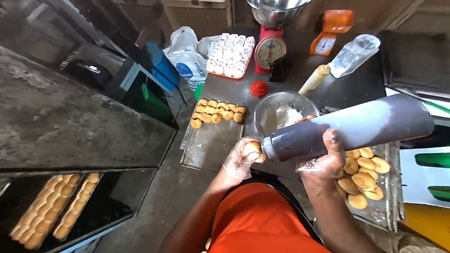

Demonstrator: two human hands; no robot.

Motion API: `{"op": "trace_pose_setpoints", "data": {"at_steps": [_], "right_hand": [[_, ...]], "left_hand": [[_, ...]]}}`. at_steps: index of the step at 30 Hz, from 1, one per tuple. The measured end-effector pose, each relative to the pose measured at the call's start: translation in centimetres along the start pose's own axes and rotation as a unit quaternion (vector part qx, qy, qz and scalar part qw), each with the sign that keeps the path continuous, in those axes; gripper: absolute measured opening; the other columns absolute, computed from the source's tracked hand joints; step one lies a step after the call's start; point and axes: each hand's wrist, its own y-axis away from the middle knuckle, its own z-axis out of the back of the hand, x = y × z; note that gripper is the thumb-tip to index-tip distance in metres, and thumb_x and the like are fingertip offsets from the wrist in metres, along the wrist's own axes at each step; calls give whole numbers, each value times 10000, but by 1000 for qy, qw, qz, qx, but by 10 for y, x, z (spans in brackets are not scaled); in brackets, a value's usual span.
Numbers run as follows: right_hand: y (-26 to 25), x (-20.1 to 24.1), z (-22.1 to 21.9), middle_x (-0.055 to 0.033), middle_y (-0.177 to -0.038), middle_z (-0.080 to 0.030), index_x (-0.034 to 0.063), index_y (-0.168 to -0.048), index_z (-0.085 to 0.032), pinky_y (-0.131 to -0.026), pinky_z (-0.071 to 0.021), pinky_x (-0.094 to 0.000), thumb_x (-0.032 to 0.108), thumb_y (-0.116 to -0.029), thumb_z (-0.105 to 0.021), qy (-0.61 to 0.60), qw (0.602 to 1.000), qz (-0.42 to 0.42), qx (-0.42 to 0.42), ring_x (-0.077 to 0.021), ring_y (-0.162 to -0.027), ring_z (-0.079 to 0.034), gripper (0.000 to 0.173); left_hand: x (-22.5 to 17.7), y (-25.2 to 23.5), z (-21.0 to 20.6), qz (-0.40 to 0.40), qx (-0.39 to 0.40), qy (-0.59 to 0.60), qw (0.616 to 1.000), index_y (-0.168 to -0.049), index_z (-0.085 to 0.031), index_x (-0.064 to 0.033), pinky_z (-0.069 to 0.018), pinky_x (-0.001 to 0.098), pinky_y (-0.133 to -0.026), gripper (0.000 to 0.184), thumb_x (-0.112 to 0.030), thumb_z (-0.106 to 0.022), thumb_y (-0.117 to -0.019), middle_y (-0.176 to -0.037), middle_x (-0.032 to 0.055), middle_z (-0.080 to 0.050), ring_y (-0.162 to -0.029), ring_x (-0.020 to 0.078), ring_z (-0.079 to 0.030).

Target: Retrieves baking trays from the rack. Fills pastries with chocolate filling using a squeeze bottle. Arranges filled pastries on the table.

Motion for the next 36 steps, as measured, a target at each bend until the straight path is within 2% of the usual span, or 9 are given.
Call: {"op": "trace_pose_setpoints", "data": {"at_steps": [6, 8, 11, 14, 21, 25, 28, 33, 36], "right_hand": [[-9, 7, 14, -236, -1145, -687, -7, -1257, -572, -919, -581, -554, 173, -842, -805, 59, 992, -59, 92, -371, -1044, -693, 509], [-12, 4, 9, -236, -1157, -683, -10, -1265, -560, -934, -575, -555, 208, -844, -798, 53, 997, -33, 49, -369, -1068, -685, 530], [-9, 2, -1, -207, -1207, -676, 20, -1265, -580, -986, -554, -527, 306, -915, -715, 25, 999, -15, -27, -338, -1143, -662, 471], [-9, 5, -1, -182, -1207, -683, 45, -1240, -614, -982, -561, -493, 362, -929, -688, -3, 999, -38, -25, -309, -1141, -666, 450], [-20, 9, 15, -230, -1149, -691, 10, -1238, -607, -915, -581, -552, 167, -831, -809, 80, 987, -35, 135, -370, -1054, -687, 480], [-10, 3, 1, -176, -1208, -686, 54, -1234, -633, -993, -549, -505, 324, -928, -698, 23, 998, 16, 59, -318, -1139, -661, 413], [-8, 7, -2, -152, -1191, -689, 75, -1202, -649, -981, -557, -479, 386, -943, -654, -20, 999, -22, 21, -284, -1127, -666, 405], [-11, 8, 21, -193, -1150, -701, 29, -1206, -639, -936, -575, -512, 217, -863, -777, 64, 986, -67, 141, -324, -1063, -688, 416], [-13, 5, 14, -232, -1136, -690, -1, -1244, -582, -916, -579, -556, 159, -833, -804, 94, 985, -44, 138, -375, -1045, -690, 494]], "left_hand": [[-5, 9, -3, -33, 61, -192, 979, -1307, -579, 47, -500, 327, -1064, 354, -94, -636, -988, -1278, 161, -620, -1197, 165, -605], [6, 7, -13, -24, 17, -137, 990, -1367, -501, 80, -518, 338, -1050, 401, -108, -577, -1021, -1312, 171, -603, -1192, 171, -613], [27, 8, -32, -7, -70, 37, 997, -1436, -348, 103, -627, 397, -848, 504, -169, -519, -1047, -1199, 160, -633, -975, 209, -698], [28, 9, -36, -14, -61, 102, 993, -1427, -323, 70, -635, 419, -783, 530, -217, -548, -1043, -1122, 133, -653, -891, 223, -710], [-6, 6, -8, 3, 48, -201, 978, -1349, -538, 46, -518, 328, -1051, 359, -94, -576, -1021, -1315, 158, -608, -1195, 164, -615], [10, 9, -32, 12, -52, -6, 999, -1451, -368, 83, -623, 388, -829, 443, -151, -433, -1080, -1229, 162, -624, -972, 215, -690], [21, 14, -42, 19, -57, 170, 984, -1465, -306, 38, -625, 458, -803, 486, -221, -424, -1071, -1124, 142, -661, -900, 252, -710], [-1, 12, -7, 25, 42, -133, 990, -1340, -543, 55, -542, 326, -997, 332, -109, -461, -1064, -1264, 154, -630, -1125, 162, -641], [-3, 11, -11, -1, 35, -206, 978, -1322, -564, 70, -483, 313, -1076, 330, -97, -479, -1051, -1297, 182, -615, -1209, 162, -602]]}}
